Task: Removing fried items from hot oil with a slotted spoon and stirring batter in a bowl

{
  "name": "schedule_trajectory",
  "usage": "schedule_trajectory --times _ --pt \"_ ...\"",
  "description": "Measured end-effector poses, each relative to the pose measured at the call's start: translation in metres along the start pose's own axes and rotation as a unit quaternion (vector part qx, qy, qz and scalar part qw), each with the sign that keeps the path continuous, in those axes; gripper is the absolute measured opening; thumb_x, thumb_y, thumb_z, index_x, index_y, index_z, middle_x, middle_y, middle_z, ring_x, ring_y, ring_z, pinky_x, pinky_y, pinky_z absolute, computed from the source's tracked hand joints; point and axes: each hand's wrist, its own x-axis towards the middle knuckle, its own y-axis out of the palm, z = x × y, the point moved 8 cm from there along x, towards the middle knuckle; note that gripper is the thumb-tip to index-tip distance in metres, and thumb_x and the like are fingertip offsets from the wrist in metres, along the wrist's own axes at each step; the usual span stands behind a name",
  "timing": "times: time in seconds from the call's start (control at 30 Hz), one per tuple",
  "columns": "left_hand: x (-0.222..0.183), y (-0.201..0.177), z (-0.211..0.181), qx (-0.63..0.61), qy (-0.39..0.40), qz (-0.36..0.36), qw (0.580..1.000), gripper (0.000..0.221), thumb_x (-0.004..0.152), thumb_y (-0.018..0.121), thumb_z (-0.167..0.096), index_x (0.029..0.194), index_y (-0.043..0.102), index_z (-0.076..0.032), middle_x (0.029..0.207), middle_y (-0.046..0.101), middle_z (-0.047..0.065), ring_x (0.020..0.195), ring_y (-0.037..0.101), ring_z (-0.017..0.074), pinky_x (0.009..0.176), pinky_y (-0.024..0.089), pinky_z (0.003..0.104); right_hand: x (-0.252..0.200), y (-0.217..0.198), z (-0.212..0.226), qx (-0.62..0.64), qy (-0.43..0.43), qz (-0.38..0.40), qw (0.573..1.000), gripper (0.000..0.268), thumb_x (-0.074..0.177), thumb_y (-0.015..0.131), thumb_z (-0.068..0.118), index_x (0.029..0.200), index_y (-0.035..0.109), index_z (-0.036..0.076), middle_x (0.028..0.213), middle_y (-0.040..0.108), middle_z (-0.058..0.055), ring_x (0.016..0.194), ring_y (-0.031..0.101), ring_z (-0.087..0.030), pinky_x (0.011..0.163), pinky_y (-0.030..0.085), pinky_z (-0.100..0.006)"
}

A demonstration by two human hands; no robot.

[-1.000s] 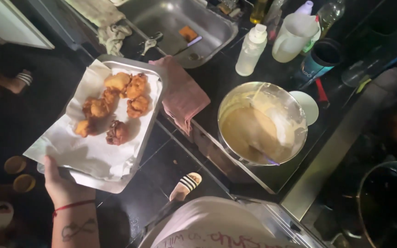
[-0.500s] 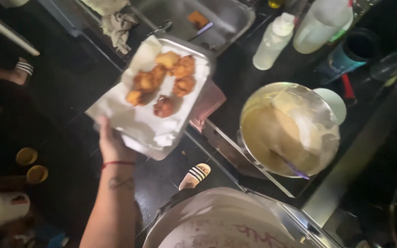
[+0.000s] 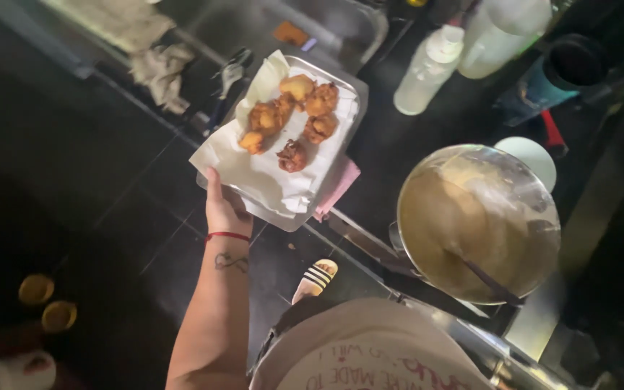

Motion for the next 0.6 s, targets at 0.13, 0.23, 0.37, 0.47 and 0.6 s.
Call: schedule_trajectory --times 0.13,0.23,0.37,0.47,0.6 --pt "0.090 -0.032 0.037 -0.033 -0.027 0.041 0.998 0.101 0.088 0.053 -0.077 0.165 0.035 -0.014 0.168 0.032 0.019 0.152 0.030 0.0387 0.125 0.022 0.061 0.004 -0.002 0.135 0.043 0.054 0.021 0.997 0.098 0.078 0.096 0.028 0.161 0.044 0.036 0.140 0.074 0.014 0.125 0.071 -0.015 0.101 0.056 -0.040" --pt "0.131 -0.065 0.057 0.003 -0.040 0.046 0.998 0.090 0.085 0.050 -0.076 0.155 0.061 -0.020 0.151 0.071 0.006 0.133 0.068 0.0242 0.120 0.052 0.040 0.004 0.002 0.206 0.082 0.119 0.034 0.989 0.101 0.079 0.097 0.027 0.163 0.042 0.037 0.142 0.074 0.015 0.127 0.071 -0.015 0.102 0.056 -0.041" --pt "0.050 -0.014 -0.026 0.073 0.079 0.016 0.994 0.072 0.085 0.049 -0.062 0.141 0.070 -0.022 0.152 0.073 0.003 0.139 0.070 0.0271 0.118 0.057 0.045 0.040 0.001 0.265 0.128 0.166 0.041 0.977 0.105 0.079 0.097 0.027 0.165 0.038 0.038 0.144 0.074 0.016 0.129 0.071 -0.016 0.104 0.056 -0.042" --pt "0.055 -0.093 -0.064 0.242 0.406 -0.081 0.878 0.047 0.117 0.059 -0.056 0.140 0.053 -0.016 0.128 0.067 0.013 0.114 0.065 0.0238 0.093 0.048 0.037 0.049 0.007 0.256 0.053 0.240 0.093 0.965 0.055 0.087 0.085 0.033 0.139 0.068 0.039 0.136 0.075 0.012 0.118 0.077 -0.017 0.097 0.061 -0.041" --pt "-0.051 0.026 -0.091 0.356 0.559 0.067 0.746 0.030 0.133 0.044 -0.019 0.150 0.041 0.005 0.136 0.052 0.030 0.128 0.052 0.0420 0.118 0.044 0.052 0.082 -0.028 0.275 0.017 0.291 0.164 0.942 0.035 0.096 0.075 0.038 0.129 0.065 0.039 0.103 0.084 0.007 0.086 0.084 -0.023 0.075 0.065 -0.042"
